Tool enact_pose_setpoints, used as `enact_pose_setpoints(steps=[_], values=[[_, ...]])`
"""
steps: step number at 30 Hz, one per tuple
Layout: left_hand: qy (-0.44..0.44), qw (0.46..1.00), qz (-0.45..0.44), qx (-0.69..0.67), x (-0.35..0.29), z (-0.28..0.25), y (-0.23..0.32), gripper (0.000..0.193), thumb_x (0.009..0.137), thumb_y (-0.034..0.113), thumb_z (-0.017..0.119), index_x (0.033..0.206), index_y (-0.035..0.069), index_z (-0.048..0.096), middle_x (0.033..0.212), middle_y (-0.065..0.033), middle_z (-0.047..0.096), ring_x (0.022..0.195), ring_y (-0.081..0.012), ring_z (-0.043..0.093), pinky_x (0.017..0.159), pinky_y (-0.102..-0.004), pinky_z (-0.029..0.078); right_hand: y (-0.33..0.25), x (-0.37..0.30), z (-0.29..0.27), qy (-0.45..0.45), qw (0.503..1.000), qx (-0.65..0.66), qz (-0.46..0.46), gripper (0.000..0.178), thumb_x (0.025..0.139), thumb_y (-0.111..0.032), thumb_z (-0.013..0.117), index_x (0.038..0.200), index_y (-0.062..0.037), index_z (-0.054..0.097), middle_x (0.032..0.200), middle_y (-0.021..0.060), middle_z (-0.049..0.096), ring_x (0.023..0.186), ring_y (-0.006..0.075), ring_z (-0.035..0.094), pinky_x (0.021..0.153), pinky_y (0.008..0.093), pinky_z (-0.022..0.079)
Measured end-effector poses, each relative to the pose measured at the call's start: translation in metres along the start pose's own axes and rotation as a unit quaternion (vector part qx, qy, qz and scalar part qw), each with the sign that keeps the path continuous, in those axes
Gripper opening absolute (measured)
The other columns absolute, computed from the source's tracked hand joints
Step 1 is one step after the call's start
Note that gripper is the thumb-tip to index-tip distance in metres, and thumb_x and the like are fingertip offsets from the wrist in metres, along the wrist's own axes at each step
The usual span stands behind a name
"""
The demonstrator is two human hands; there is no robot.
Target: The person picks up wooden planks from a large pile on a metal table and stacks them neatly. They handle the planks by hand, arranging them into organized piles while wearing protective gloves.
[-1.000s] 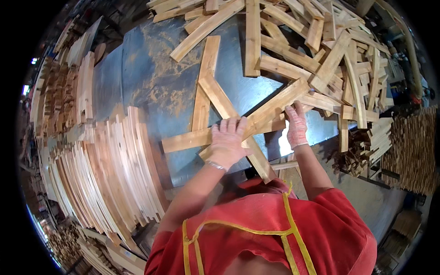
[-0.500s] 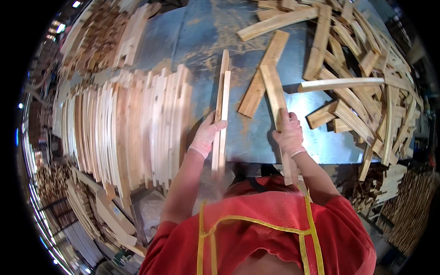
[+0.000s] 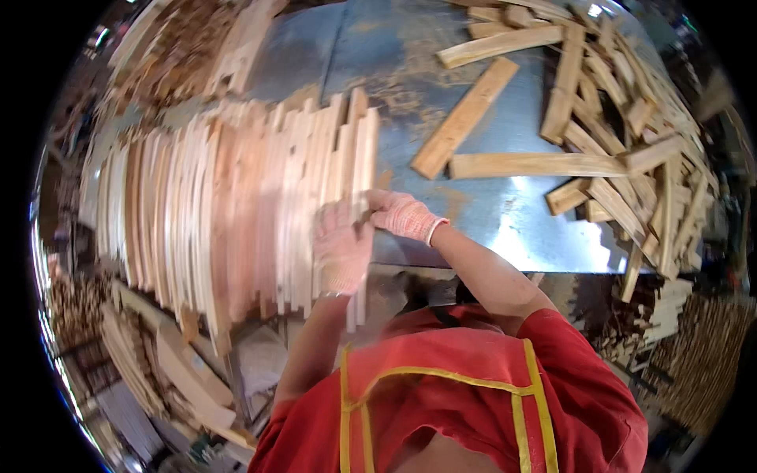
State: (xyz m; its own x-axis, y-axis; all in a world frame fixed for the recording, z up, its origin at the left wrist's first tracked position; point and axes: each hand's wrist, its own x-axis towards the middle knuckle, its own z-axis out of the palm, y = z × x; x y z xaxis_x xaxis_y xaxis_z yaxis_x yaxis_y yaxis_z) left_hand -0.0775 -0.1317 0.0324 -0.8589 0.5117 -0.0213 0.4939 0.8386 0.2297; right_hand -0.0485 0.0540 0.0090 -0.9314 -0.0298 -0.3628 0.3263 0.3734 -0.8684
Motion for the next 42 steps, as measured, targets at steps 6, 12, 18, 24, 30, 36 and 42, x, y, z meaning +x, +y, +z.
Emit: enact_pose_setpoints(steps=[6, 12, 18, 24, 30, 36, 42], values=[[0.039, 0.986, 0.159, 0.041, 0.005, 0.003, 0.045, 0.079, 0.083, 0.041, 0.08, 0.147, 0.003, 0.052, 0.146, -0.0145, 0.049, 0.144, -0.0385, 0.04, 0.122, -0.0523, 0.034, 0.084, -0.139, -0.178, 0.518, 0.838, -0.165, -0.041, 0.057, 0.091, -0.023, 0.078, 0.144, -0.0058, 0.062, 0.136, 0.0185, 0.067, 0.129, 0.0314, 0.063, 0.112, 0.0416, 0.049], [-0.042, 0.958, 0.279, 0.05, 0.075, 0.044, 0.17, 0.084, 0.083, 0.046, 0.079, 0.152, 0.009, 0.049, 0.152, -0.0146, 0.048, 0.149, -0.0357, 0.036, 0.124, -0.0523, 0.029, 0.237, -0.304, -0.356, 0.706, 0.588, -0.183, 0.35, 0.092, 0.084, -0.052, 0.077, 0.154, 0.0, 0.047, 0.147, 0.0298, 0.057, 0.138, 0.0452, 0.054, 0.116, 0.0466, 0.044], [-0.213, 0.935, 0.255, 0.119, 0.128, 0.08, 0.25, 0.069, 0.085, 0.039, 0.075, 0.148, 0.016, 0.055, 0.14, -0.0105, 0.058, 0.132, -0.0353, 0.054, 0.112, -0.0502, 0.043, 0.218, -0.25, -0.362, 0.656, 0.636, -0.077, 0.399, 0.109, 0.077, -0.048, 0.082, 0.165, -0.0059, 0.032, 0.149, 0.0334, 0.051, 0.138, 0.0463, 0.053, 0.117, 0.0472, 0.044], [0.086, 0.973, 0.198, 0.08, 0.167, 0.073, 0.17, 0.058, 0.082, 0.033, 0.078, 0.136, 0.016, 0.063, 0.129, -0.0113, 0.061, 0.12, -0.0345, 0.062, 0.098, -0.0496, 0.053, 0.202, -0.291, -0.325, 0.666, 0.635, 0.388, -0.05, 0.073, 0.086, -0.008, 0.073, 0.149, -0.0046, 0.036, 0.123, 0.0149, 0.061, 0.105, 0.0236, 0.064, 0.088, 0.038, 0.057], [-0.2, 0.961, -0.045, -0.186, 0.143, 0.057, 0.197, 0.098, 0.081, 0.019, 0.087, 0.162, 0.005, 0.035, 0.145, -0.0201, 0.059, 0.129, -0.033, 0.061, 0.1, -0.0475, 0.055, 0.197, -0.251, -0.171, 0.431, 0.719, 0.536, -0.101, 0.093, 0.073, 0.002, 0.071, 0.157, -0.0189, 0.039, 0.115, 0.0042, 0.053, 0.098, 0.0224, 0.062, 0.087, 0.0438, 0.061], [-0.334, 0.662, -0.145, -0.656, 0.0, 0.061, 0.143, 0.096, 0.087, 0.0, 0.075, 0.168, 0.003, 0.023, 0.155, -0.0162, 0.052, 0.132, -0.0245, 0.054, 0.111, -0.0356, 0.046, 0.143, -0.162, -0.099, 0.282, 0.803, 0.522, 0.056, 0.083, 0.085, -0.007, 0.067, 0.162, -0.0109, 0.037, 0.124, 0.0099, 0.06, 0.107, 0.023, 0.061, 0.092, 0.042, 0.054], [-0.16, 0.968, -0.036, -0.19, -0.095, 0.035, 0.079, 0.086, 0.094, 0.032, 0.071, 0.165, 0.004, 0.032, 0.156, -0.016, 0.048, 0.137, -0.028, 0.05, 0.119, -0.0443, 0.037, 0.07, -0.09, -0.047, 0.052, 0.987, -0.055, 0.142, 0.068, 0.092, -0.047, 0.061, 0.137, 0.0038, 0.059, 0.126, 0.0285, 0.07, 0.114, 0.0428, 0.069, 0.101, 0.048, 0.052]])
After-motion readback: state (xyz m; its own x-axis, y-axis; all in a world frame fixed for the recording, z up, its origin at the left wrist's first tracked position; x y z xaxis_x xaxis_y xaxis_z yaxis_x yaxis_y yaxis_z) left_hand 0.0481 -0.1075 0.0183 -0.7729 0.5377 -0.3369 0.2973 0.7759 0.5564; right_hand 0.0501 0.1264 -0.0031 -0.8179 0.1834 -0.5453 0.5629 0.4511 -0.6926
